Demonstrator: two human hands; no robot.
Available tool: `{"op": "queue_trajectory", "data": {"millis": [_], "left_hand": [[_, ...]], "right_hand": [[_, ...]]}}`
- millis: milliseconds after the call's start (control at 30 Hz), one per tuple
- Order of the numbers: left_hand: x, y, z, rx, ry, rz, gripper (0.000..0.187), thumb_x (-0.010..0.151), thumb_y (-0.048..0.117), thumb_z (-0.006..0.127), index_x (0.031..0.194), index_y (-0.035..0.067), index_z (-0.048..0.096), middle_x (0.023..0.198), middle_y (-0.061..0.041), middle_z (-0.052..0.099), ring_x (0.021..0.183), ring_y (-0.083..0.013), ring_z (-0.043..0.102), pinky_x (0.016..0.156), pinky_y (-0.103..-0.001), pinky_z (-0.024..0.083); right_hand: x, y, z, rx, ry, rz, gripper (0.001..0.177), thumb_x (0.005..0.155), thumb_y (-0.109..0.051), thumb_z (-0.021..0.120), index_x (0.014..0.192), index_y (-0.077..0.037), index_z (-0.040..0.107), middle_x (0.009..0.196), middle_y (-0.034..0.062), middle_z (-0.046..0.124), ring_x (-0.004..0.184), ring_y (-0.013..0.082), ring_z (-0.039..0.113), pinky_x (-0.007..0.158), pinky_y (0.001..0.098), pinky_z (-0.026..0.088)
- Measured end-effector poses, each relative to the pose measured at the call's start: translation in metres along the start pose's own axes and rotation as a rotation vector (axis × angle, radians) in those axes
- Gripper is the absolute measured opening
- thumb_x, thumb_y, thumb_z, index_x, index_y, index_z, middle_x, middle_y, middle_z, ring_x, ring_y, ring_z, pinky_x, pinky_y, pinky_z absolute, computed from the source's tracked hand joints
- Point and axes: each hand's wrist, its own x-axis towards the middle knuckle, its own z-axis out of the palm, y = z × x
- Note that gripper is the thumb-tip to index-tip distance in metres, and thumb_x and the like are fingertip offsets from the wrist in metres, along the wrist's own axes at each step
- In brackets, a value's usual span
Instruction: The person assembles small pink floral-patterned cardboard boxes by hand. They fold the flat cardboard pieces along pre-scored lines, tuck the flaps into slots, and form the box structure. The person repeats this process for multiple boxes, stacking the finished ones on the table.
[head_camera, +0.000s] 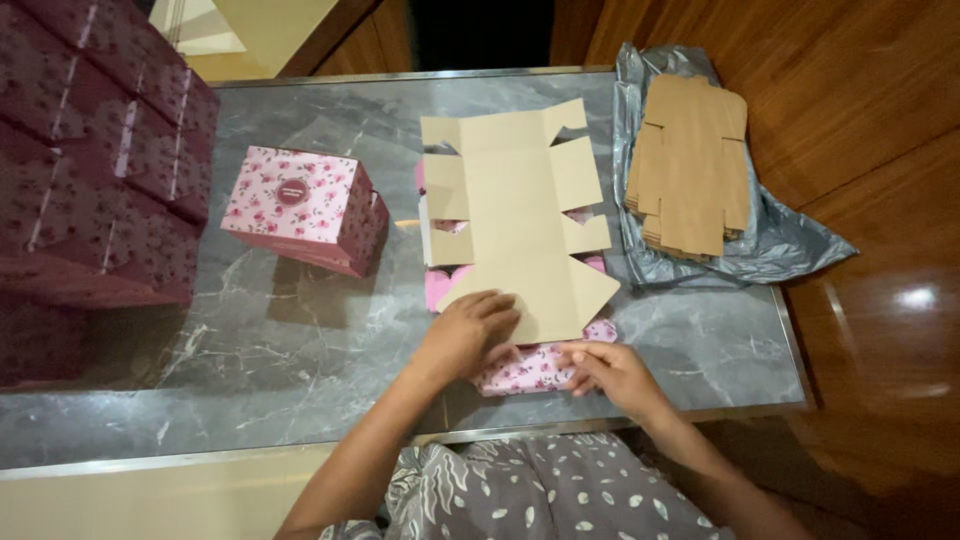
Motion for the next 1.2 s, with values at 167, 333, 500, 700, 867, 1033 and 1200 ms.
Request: {"op": "queue_trajectory", "data": {"millis": [167,333,500,700,867,1033,1200], "left_hand": [[-0.004,-0.012,0.008,-0.088,0.046,0.007,0.041,0.085,0.029,0.076,0.118,0.006,0.073,0.136,-0.011,0.065,0.130,-0.0328,0.056,0.109,-0.043,0.045],[-0.004,-0.015,0.017,-0.112,0.089,0.013,0.036,0.087,0.023,0.074,0.118,0.005,0.072,0.135,-0.011,0.066,0.129,-0.0325,0.057,0.109,-0.042,0.046],[-0.007,-0.020,0.025,-0.154,0.107,-0.020,0.038,0.087,0.018,0.071,0.124,0.008,0.071,0.137,-0.010,0.066,0.134,-0.0315,0.055,0.110,-0.044,0.047],[-0.012,-0.001,0.012,0.135,0.140,-0.320,0.054,0.077,0.032,0.084,0.126,0.018,0.067,0.149,-0.018,0.044,0.140,-0.0433,0.038,0.109,-0.070,0.025],[-0.017,0.007,0.017,-0.040,0.420,-0.434,0.102,0.066,0.033,0.090,0.151,0.011,0.039,0.159,-0.033,0.021,0.142,-0.0566,0.028,0.112,-0.069,0.029],[-0.018,0.011,0.023,-0.020,0.441,-0.371,0.099,0.071,0.028,0.089,0.155,0.015,0.039,0.164,-0.032,0.019,0.149,-0.0556,0.025,0.116,-0.070,0.026],[-0.011,0.015,0.016,0.142,0.416,-0.479,0.104,0.065,0.031,0.091,0.152,0.016,0.036,0.159,-0.033,0.017,0.145,-0.0579,0.019,0.111,-0.073,0.020]], "right_hand": [[-0.012,0.001,0.015,-0.731,0.327,-0.733,0.025,0.105,-0.026,0.064,0.128,-0.021,0.072,0.124,0.0024,0.077,0.112,0.0199,0.077,0.100,0.0360,0.064],[-0.007,-0.036,0.056,-1.213,-0.017,-0.803,0.065,0.093,-0.038,0.066,0.148,-0.008,0.047,0.157,0.0136,0.045,0.148,0.0341,0.035,0.119,0.0550,0.024],[0.001,-0.042,0.060,-1.281,-0.045,-0.584,0.083,0.091,-0.050,0.063,0.154,-0.004,0.033,0.162,0.0151,0.029,0.152,0.0331,0.021,0.119,0.0566,0.015],[-0.002,-0.018,0.024,-1.197,0.209,-0.495,0.080,0.095,-0.046,0.064,0.157,-0.009,0.031,0.167,0.0197,0.017,0.155,0.0358,0.012,0.121,0.0529,0.012],[0.003,-0.007,0.015,-0.516,0.404,-0.532,0.093,0.097,-0.031,0.064,0.162,0.003,0.006,0.170,0.0307,0.004,0.159,0.0403,0.007,0.125,0.0462,0.013],[0.008,-0.023,0.032,-0.379,0.445,-0.628,0.098,0.097,-0.023,0.065,0.162,0.003,-0.003,0.171,0.0294,0.008,0.158,0.0384,0.021,0.125,0.0410,0.021],[0.012,-0.045,0.042,-0.578,0.494,-0.628,0.106,0.091,-0.010,0.070,0.161,0.002,-0.008,0.169,0.0287,0.013,0.153,0.0399,0.031,0.123,0.0466,0.015]]}}
